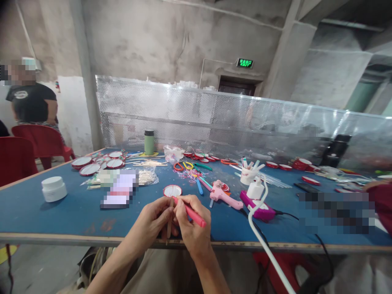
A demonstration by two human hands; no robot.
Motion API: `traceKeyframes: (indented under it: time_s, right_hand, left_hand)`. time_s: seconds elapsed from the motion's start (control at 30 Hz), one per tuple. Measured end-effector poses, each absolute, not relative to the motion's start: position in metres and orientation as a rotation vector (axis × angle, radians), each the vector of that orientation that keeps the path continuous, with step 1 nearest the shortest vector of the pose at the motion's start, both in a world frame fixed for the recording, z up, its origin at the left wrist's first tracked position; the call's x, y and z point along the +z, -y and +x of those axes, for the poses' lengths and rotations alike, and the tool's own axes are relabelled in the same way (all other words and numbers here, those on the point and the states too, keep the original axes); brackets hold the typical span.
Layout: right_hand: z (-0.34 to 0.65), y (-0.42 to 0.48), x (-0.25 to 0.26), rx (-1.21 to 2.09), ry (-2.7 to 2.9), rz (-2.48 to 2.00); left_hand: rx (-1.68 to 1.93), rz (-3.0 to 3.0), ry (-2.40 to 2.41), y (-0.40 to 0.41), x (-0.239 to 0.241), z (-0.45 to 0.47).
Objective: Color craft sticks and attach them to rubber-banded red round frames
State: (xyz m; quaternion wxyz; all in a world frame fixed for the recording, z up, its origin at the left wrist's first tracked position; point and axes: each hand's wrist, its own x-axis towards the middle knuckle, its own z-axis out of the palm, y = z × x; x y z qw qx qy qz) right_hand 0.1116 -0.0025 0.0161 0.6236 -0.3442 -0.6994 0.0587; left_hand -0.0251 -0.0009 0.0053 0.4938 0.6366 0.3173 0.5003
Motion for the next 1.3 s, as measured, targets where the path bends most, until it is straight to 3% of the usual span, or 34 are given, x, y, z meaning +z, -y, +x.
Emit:
traceKeyframes:
  time_s: [1.3]
  right_hand:
    - [0.112,0.0019,0.0157,0.072,1.644,-0.772]
  left_hand:
    - [1.225,1.55,-0.766,-0.0017,0.0024,-0.0254]
